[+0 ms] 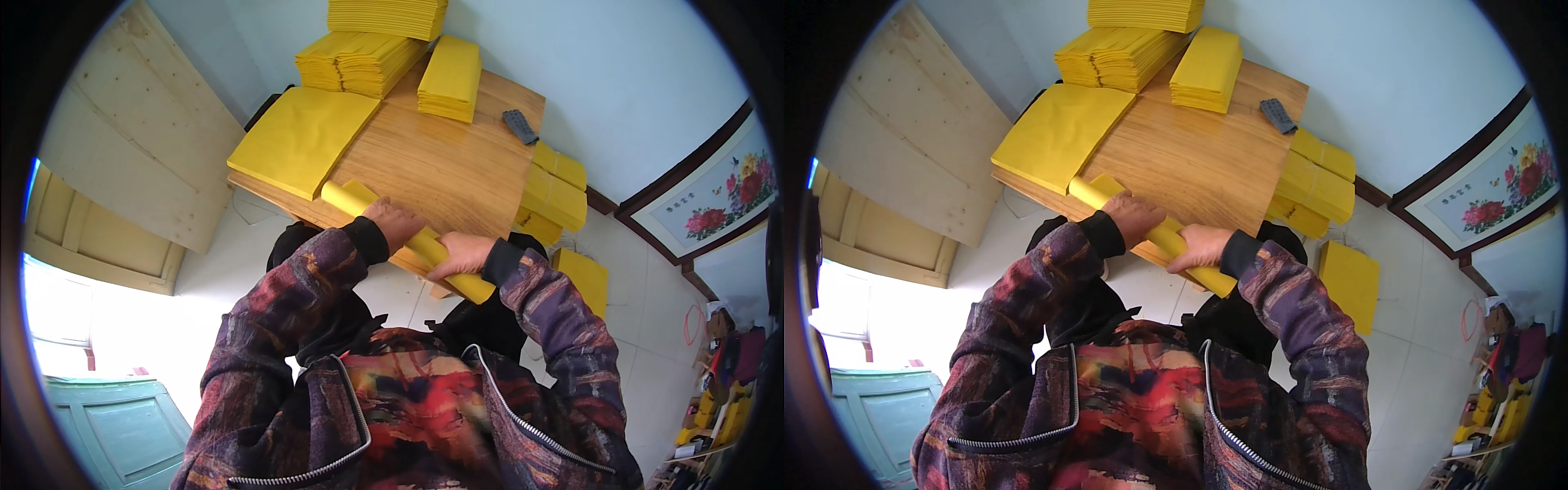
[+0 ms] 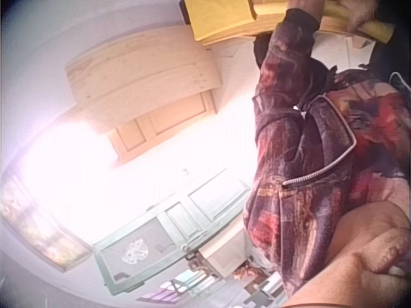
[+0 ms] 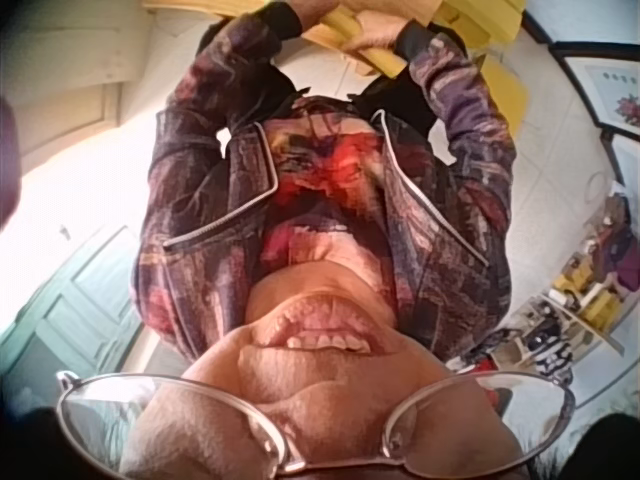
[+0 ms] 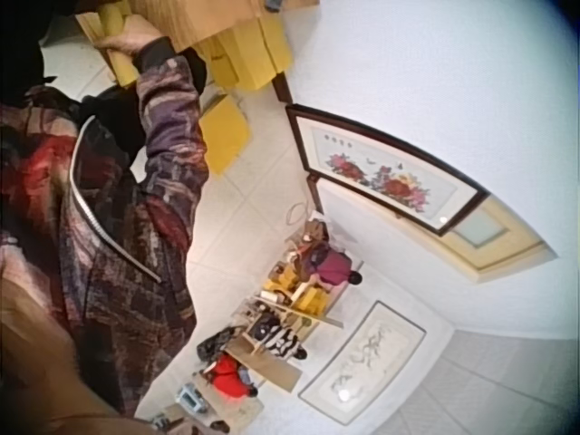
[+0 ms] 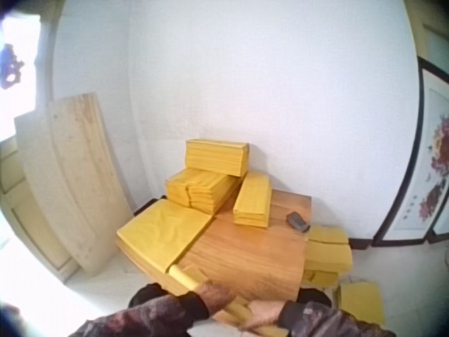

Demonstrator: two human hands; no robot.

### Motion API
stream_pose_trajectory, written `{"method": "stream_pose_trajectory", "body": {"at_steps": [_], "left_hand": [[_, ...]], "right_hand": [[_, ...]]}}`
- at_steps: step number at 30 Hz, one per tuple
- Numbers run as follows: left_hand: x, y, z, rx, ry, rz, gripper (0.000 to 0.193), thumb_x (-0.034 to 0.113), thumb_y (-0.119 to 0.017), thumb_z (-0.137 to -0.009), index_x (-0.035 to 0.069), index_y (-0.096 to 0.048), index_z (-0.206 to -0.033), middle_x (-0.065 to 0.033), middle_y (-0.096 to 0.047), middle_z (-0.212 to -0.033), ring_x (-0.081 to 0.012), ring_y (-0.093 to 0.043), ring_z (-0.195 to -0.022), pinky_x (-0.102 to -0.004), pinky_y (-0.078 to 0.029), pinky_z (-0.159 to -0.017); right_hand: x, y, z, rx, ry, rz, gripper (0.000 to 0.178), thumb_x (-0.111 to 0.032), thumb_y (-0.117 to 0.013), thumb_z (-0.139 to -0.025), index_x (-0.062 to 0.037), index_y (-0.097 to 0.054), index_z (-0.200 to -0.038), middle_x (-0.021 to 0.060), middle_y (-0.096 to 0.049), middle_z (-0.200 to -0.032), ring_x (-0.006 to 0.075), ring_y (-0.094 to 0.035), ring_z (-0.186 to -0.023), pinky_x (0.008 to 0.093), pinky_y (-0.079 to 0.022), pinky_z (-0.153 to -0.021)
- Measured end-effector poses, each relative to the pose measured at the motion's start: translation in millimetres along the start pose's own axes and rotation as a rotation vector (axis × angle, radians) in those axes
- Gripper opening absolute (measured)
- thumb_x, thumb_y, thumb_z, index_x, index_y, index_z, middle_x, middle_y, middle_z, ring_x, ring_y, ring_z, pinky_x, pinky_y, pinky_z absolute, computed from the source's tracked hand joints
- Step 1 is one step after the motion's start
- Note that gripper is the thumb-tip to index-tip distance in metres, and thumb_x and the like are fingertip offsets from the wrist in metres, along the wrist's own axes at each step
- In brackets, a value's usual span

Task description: The person folds yellow paper sheets by hand on a low wooden table. They fold each sheet in half, then fold the sides inward, and finally fold the bottom up to form a small packet, stacking the finished pieces on the table.

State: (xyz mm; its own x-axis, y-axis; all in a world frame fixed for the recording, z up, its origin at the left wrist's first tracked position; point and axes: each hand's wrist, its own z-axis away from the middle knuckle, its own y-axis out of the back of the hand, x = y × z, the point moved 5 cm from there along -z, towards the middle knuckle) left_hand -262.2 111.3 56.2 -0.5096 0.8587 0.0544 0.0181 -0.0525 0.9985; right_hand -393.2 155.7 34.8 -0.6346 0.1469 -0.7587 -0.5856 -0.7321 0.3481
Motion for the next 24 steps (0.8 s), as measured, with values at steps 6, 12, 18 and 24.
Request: {"method": "stream_pose_trajectory", "body": {"at_steps": [6,12,18,24], "left_hand": [[-12,-9,1,-0.556,0.063,0.355,0.027,0.017,-0.068,-0.069,0.01,-0.06,-0.093,-0.0121,-0.066,-0.087,-0.0335,-0.063,-0.088,-0.0454,-0.048,-0.073],[-6,5,-3,-0.119,0.032,-0.024,0.026,0.019,-0.069,-0.068,0.011,-0.062,-0.092,-0.0118,-0.066,-0.083,-0.0333,-0.063,-0.087,-0.0451,-0.048,-0.073],[-15,-10,-8,-0.548,0.056,0.271,0.031,0.023,-0.073,-0.064,0.009,-0.062,-0.09,-0.0135,-0.066,-0.084,-0.0332,-0.063,-0.087,-0.0436,-0.049,-0.075],[-12,6,-9,-0.237,0.073,-0.034,0.036,0.024,-0.076,-0.063,0.011,-0.067,-0.095,-0.0151,-0.068,-0.086,-0.0325,-0.064,-0.09,-0.0422,-0.05,-0.076]], "right_hand": [[-19,0,18,0.562,0.113,0.865,0.037,-0.02,-0.072,-0.073,0.002,-0.053,-0.095,0.0223,-0.065,-0.082,0.0381,-0.064,-0.078,0.0445,-0.05,-0.068],[4,-2,4,-0.034,-0.001,-0.009,0.053,-0.03,-0.077,-0.066,0.0056,-0.063,-0.103,0.0247,-0.067,-0.088,0.0335,-0.066,-0.077,0.0365,-0.052,-0.072],[-7,6,17,0.484,0.024,0.712,0.058,-0.029,-0.077,-0.067,0.0044,-0.058,-0.111,0.0244,-0.065,-0.093,0.0336,-0.064,-0.086,0.0373,-0.049,-0.077],[4,-7,16,-0.032,0.028,-0.154,0.059,-0.028,-0.077,-0.067,0.0029,-0.056,-0.113,0.0247,-0.065,-0.093,0.0351,-0.063,-0.088,0.0389,-0.049,-0.077]]}}
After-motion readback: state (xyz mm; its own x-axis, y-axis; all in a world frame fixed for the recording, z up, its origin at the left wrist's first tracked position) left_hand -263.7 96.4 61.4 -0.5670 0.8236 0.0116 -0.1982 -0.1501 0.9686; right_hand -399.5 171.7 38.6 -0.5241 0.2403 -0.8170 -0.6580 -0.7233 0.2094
